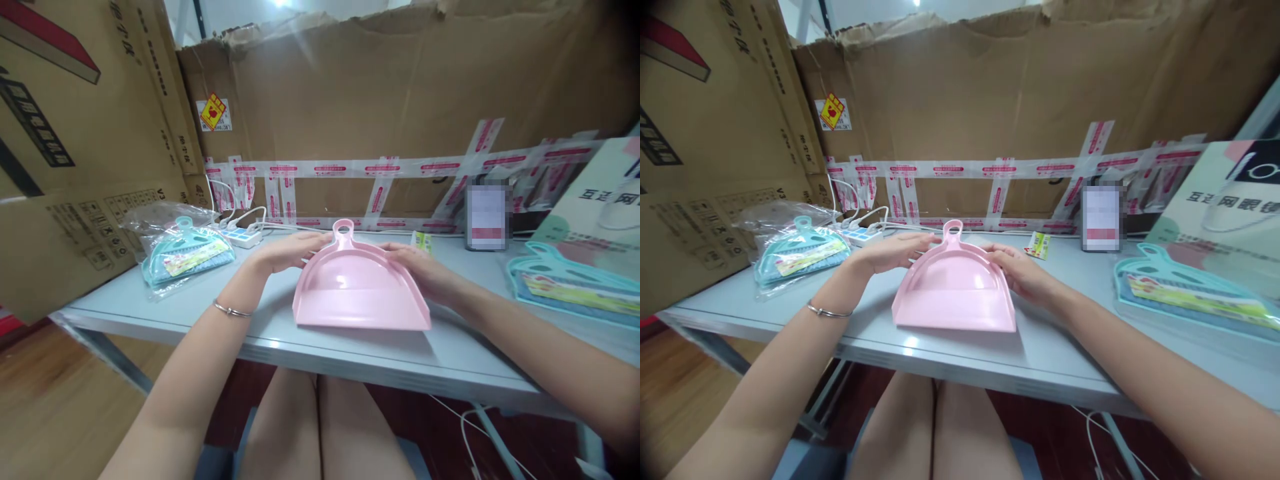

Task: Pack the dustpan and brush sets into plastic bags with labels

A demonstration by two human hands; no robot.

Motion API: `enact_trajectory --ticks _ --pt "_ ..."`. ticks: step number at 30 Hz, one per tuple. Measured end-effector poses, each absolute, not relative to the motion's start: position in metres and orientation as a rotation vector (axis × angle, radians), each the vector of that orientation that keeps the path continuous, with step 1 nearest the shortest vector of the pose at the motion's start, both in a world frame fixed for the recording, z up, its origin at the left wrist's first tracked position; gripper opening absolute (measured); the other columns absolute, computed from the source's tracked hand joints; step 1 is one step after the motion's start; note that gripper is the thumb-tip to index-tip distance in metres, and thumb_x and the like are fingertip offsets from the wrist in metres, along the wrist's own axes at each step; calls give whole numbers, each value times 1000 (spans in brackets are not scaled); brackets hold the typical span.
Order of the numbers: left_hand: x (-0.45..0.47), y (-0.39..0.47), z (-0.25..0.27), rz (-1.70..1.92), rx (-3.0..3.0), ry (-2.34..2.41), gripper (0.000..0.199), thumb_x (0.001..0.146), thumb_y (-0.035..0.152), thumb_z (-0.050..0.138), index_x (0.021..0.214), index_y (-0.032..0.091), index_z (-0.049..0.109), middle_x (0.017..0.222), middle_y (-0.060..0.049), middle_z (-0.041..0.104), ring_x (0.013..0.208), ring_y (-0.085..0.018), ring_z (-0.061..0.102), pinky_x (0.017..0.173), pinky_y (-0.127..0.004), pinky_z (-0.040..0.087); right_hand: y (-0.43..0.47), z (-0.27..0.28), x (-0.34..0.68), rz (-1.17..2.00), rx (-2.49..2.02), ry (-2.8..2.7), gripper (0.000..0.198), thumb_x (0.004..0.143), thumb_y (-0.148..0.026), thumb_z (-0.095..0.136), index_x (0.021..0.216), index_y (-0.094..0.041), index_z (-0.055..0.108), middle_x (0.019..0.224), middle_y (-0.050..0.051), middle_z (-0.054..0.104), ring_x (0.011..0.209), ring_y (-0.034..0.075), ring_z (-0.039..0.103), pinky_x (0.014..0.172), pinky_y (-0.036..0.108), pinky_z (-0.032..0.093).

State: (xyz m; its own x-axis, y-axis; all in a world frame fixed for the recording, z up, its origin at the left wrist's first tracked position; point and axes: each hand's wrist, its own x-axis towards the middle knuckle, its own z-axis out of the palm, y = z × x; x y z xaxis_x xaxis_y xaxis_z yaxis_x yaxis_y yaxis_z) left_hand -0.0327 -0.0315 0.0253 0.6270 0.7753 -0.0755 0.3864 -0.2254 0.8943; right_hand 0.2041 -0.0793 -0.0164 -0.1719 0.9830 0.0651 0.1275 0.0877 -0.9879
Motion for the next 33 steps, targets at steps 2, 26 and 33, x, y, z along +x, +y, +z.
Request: enact_trajectory --ticks 2,26,33 --pt "-33 -33 26 370 1914 896 51 77 43 59 123 21 52 127 -9 55 112 -23 53 88 -34 46 -80 -18 202 1220 -1161 -1548 26 74 -35 55 95 -20 60 83 4 68 63 15 62 55 27 49" --pt "-40 -32 27 369 1909 772 35 79 36 56 110 21 60 107 -5 64 94 -17 59 76 -27 46 -51 -39 230 -326 -1527 -2122 15 81 -30 48 77 -20 57 85 11 60 78 26 55 70 39 39" --pt "-37 -27 21 505 1945 881 36 80 40 52 109 21 60 113 -5 63 100 -19 58 81 -28 46 -58 7 261 -214 -1351 -1231 23 88 -36 29 90 -20 44 87 11 57 78 21 54 70 36 40"
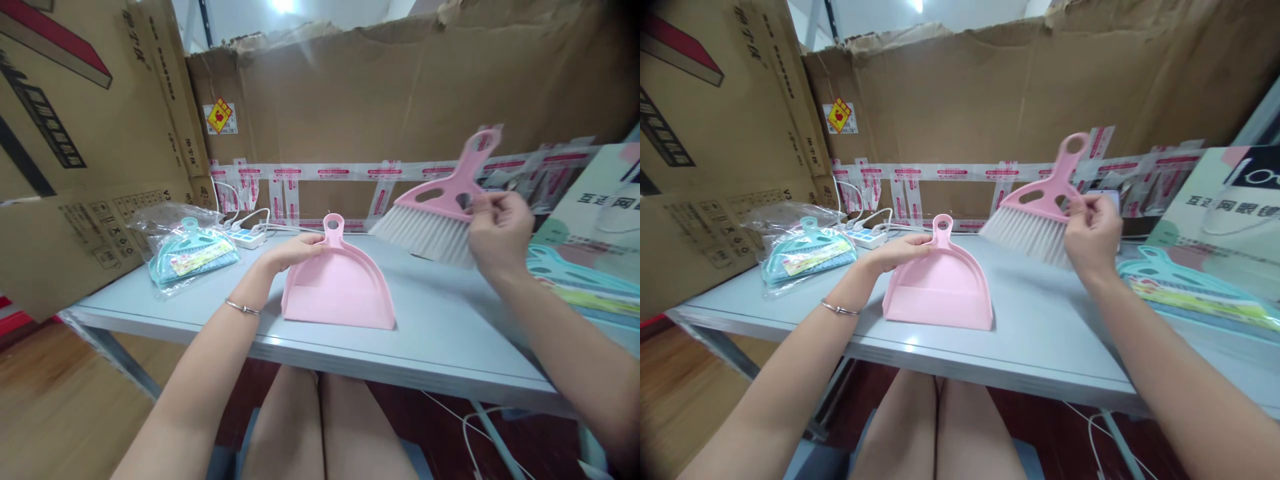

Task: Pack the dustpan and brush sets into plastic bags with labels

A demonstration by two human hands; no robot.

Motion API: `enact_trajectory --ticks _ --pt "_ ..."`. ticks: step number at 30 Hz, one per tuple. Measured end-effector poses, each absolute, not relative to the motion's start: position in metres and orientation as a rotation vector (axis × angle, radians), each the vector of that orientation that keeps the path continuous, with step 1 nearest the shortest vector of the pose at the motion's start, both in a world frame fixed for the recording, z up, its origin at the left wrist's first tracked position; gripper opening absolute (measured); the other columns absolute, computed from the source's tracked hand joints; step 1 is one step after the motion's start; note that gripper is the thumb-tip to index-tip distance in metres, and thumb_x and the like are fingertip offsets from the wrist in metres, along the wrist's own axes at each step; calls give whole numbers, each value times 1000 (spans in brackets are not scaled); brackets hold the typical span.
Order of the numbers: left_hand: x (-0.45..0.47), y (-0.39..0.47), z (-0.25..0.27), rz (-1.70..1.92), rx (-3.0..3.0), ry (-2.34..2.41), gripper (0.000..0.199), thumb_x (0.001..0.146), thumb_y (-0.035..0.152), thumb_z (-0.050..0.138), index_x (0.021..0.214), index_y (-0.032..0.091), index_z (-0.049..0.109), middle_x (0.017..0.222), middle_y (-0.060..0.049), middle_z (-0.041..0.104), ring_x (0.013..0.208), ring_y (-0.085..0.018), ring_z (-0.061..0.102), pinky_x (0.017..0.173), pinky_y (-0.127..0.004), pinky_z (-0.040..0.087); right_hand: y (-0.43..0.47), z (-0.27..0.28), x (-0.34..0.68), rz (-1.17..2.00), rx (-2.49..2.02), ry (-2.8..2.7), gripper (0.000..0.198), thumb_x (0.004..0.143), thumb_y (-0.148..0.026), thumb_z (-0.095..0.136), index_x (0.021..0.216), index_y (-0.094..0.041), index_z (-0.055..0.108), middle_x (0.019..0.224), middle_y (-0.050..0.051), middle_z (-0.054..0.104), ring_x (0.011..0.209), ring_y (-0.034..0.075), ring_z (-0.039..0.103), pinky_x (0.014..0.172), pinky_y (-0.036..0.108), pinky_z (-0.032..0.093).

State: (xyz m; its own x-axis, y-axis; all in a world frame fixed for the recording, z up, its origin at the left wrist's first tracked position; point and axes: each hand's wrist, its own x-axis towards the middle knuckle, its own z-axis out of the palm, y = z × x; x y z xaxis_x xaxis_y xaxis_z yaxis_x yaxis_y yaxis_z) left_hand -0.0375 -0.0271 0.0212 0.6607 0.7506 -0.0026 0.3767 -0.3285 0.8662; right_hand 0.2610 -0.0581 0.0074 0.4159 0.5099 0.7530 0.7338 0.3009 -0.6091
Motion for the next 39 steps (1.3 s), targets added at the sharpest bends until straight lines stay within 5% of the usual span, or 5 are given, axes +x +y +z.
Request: enact_trajectory --ticks 8,15,21,29,39 --pt "-28 -20 14 677 1854 980 31 79 32 49 106 20 61 114 -4 64 101 -20 58 82 -29 45 -67 9 193 240 -1331 -1650 24 78 -43 51 69 -22 57 70 2 63 66 18 57 58 28 41" --pt "-22 -21 15 718 1823 993 31 83 28 36 98 13 59 104 -9 65 91 -19 59 80 -31 46 -67 -7 155 62 -1456 -1803 19 84 -38 42 73 -23 49 74 6 60 71 24 54 64 35 38" --pt "-18 -29 11 671 1916 827 36 80 29 53 112 14 54 118 -9 58 104 -19 54 90 -31 42 -73 -25 159 -18 -1378 -1766 16 82 -36 44 73 -24 41 83 8 50 82 25 48 75 40 38" --pt "-14 -32 9 699 1940 939 30 86 35 44 100 13 59 98 -7 62 89 -17 54 84 -30 41 -63 -27 170 342 -1351 -1679 36 78 -50 51 98 -21 45 98 10 57 90 25 55 77 40 44" --pt "-18 -24 5 588 1948 1112 36 78 49 50 66 16 58 59 0 52 60 -14 45 61 -26 34 -70 -30 165 784 -1258 -1909 35 85 -49 45 102 -22 58 106 5 66 99 23 59 83 34 46"
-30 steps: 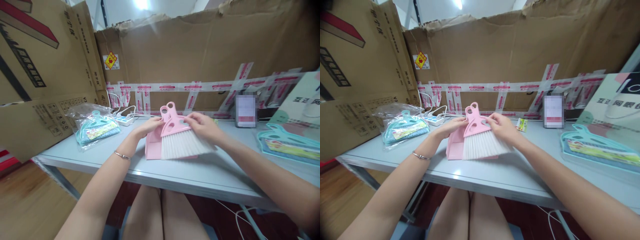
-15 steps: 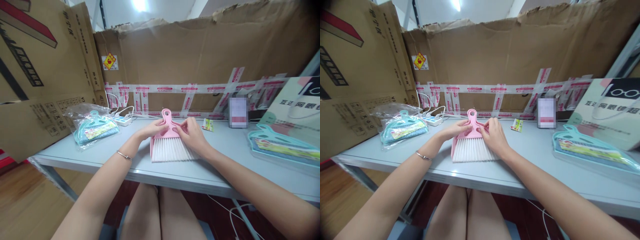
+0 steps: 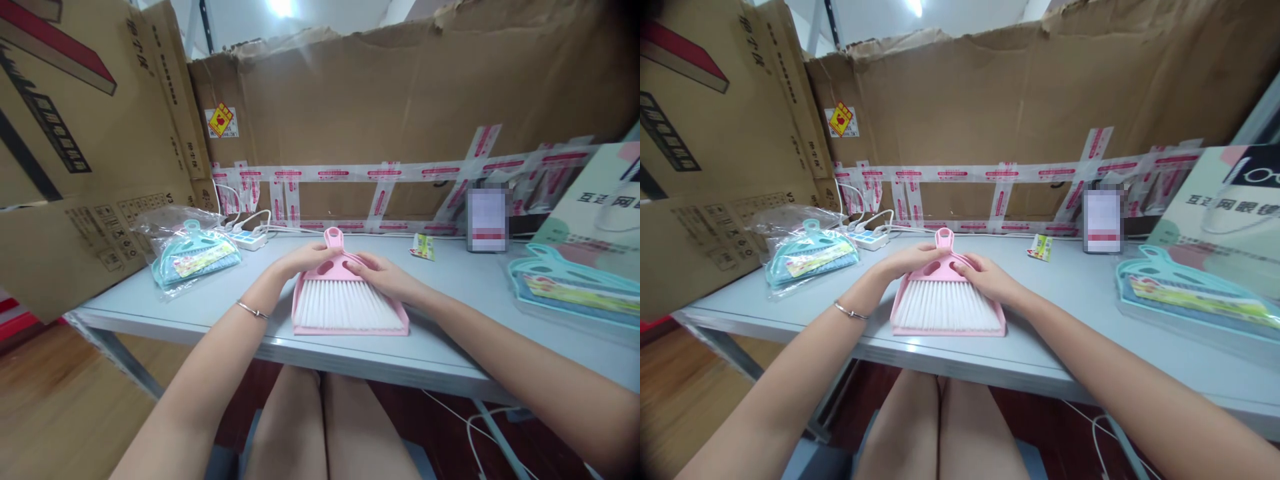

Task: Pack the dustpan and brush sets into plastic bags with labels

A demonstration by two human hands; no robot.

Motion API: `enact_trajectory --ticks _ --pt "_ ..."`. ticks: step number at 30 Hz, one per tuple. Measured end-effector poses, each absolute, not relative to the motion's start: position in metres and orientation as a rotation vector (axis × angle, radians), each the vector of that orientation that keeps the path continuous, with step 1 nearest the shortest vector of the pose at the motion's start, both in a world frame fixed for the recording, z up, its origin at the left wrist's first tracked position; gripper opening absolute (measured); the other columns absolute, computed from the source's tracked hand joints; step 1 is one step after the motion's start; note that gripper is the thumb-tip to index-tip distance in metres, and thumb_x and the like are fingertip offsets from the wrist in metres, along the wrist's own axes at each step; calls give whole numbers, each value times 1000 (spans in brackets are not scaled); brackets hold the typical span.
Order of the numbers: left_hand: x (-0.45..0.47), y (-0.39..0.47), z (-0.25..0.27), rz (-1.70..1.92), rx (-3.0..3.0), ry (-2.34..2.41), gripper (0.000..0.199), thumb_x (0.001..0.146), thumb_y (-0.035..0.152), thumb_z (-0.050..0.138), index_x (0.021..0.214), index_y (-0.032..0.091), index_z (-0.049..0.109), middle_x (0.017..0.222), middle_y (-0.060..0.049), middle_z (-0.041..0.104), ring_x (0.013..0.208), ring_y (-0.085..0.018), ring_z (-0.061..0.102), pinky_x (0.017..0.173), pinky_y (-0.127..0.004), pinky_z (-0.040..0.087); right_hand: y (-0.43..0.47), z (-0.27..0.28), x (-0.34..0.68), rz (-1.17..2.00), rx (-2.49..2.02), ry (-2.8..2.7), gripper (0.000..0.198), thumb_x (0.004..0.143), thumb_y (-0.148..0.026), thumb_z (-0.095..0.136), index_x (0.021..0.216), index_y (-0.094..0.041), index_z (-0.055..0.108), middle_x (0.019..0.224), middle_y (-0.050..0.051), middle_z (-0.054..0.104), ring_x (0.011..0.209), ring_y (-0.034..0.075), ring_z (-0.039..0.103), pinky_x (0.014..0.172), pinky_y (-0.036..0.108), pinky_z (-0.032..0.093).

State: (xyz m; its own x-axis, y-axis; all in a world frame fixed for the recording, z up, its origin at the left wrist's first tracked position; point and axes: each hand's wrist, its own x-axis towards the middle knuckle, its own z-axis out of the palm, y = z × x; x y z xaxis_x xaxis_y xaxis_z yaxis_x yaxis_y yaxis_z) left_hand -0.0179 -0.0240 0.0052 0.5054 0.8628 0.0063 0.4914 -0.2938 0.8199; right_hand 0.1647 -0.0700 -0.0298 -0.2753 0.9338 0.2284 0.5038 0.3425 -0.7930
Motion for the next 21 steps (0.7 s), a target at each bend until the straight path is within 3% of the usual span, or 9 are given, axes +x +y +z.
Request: enact_trajectory --ticks 4,10,21 --pt "-14 -27 4 569 1998 1111 41 81 50 44 58 17 50 50 3 43 51 -12 39 56 -27 29 -70 -30 164 716 -1293 -1948 31 86 -49 43 91 -21 56 96 5 65 90 22 59 77 35 44" --pt "-8 -26 0 592 2075 1142 40 84 45 40 55 18 48 49 2 44 50 -13 37 56 -27 29 -70 -30 164 615 -1371 -1972 30 85 -48 41 74 -21 48 73 2 59 71 18 54 65 32 40" --pt "-7 -24 -3 602 2103 1151 43 85 43 40 52 17 47 48 1 44 49 -12 37 56 -28 29 -73 -31 163 564 -1445 -1972 29 85 -48 40 75 -21 48 74 1 60 71 19 55 63 31 40"
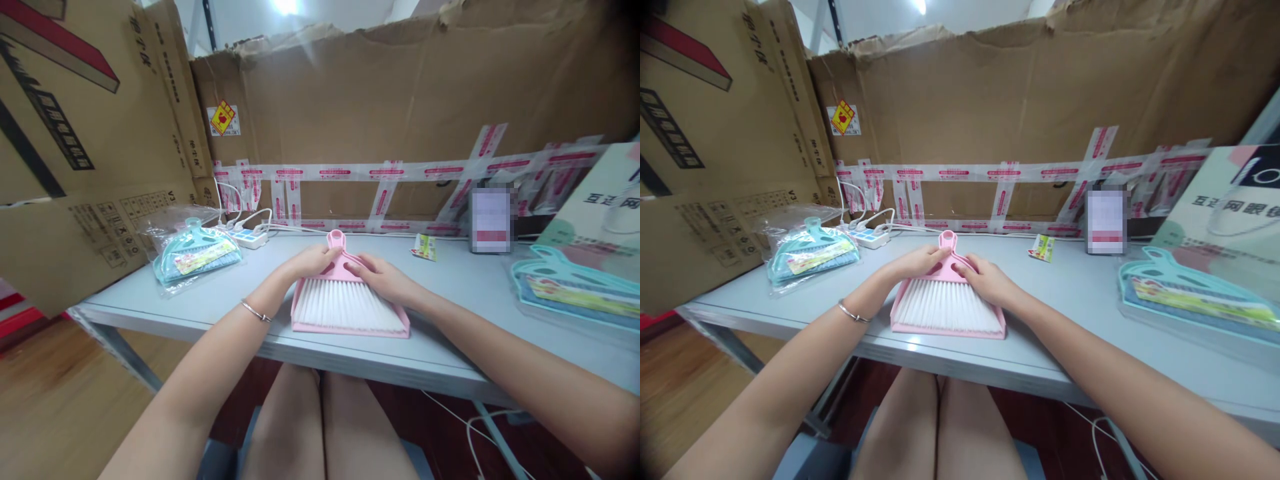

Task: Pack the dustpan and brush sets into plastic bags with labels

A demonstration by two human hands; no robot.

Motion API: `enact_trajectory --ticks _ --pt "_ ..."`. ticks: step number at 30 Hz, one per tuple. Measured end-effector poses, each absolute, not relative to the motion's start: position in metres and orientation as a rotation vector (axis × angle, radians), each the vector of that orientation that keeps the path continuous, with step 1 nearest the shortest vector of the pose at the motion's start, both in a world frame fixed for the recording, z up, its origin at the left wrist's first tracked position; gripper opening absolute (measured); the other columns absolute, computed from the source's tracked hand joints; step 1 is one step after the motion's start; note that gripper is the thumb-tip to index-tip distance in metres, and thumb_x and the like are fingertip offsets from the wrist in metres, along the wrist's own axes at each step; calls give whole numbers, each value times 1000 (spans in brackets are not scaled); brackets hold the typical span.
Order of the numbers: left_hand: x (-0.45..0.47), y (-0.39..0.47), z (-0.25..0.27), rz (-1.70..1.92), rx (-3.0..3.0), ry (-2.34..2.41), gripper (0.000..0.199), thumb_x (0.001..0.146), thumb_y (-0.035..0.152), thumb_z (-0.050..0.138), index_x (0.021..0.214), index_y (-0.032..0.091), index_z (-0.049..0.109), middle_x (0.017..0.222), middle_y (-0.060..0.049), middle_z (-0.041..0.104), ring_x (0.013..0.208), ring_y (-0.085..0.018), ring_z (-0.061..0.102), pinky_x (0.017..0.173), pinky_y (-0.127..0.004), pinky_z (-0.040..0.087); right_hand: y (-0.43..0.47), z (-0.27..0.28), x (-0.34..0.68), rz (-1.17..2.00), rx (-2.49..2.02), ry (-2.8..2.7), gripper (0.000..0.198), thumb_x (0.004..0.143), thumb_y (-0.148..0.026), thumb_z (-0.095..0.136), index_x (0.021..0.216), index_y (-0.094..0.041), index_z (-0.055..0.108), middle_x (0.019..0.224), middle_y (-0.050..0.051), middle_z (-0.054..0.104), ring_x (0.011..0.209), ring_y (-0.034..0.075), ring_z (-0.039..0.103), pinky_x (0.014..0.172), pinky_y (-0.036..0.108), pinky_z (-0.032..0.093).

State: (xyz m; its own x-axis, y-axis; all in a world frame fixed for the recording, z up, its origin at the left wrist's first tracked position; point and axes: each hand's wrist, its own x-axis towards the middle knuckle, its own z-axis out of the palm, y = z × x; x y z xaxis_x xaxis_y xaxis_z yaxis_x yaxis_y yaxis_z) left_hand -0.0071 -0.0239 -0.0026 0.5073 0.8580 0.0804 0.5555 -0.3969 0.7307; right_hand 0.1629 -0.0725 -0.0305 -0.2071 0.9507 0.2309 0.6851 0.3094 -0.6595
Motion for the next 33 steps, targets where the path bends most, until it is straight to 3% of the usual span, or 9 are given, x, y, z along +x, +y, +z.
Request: enact_trajectory --ticks 6,10,14,23,27,30,33 --pt "-5 -19 -6 552 1999 1078 35 87 41 36 75 15 56 60 1 47 51 -10 38 53 -26 31 -70 -30 166 548 -1424 -1969 31 84 -50 43 85 -20 53 87 5 65 79 21 58 68 33 41" --pt "-4 -19 -10 532 1965 1088 34 84 43 41 70 15 55 59 1 48 53 -11 39 56 -27 31 -70 -31 166 561 -1376 -2021 28 86 -43 42 93 -21 57 96 5 66 86 21 59 73 32 43" --pt "-2 -18 -18 526 1921 1155 37 81 46 45 63 15 53 54 1 46 54 -12 40 57 -27 31 -70 -32 167 565 -1394 -2051 27 86 -40 43 88 -20 60 90 4 68 85 21 60 73 32 43" --pt "-5 -24 -10 559 1821 1112 30 80 43 51 75 16 61 58 1 52 57 -13 47 57 -26 36 -65 -30 169 521 -1443 -1996 30 84 -43 47 94 -20 62 93 7 68 88 25 61 74 36 45" --pt "-13 -30 2 501 1830 968 27 64 34 71 85 17 65 76 -1 62 69 -14 54 64 -24 41 -63 -21 176 551 -1440 -2043 34 82 -47 50 98 -20 63 100 7 68 87 22 62 73 33 48" --pt "-18 -30 5 545 1829 873 34 61 28 73 92 17 65 91 -4 65 79 -17 58 71 -27 43 -51 -15 203 402 -1611 -1966 36 86 -47 43 107 -23 61 108 5 66 93 20 62 76 31 48" --pt "-20 -27 4 639 1820 849 33 63 26 71 94 17 65 93 -6 65 83 -18 58 76 -30 43 -33 -20 245 190 -1892 -1770 35 87 -35 46 116 -16 55 117 14 60 107 27 55 86 40 44"
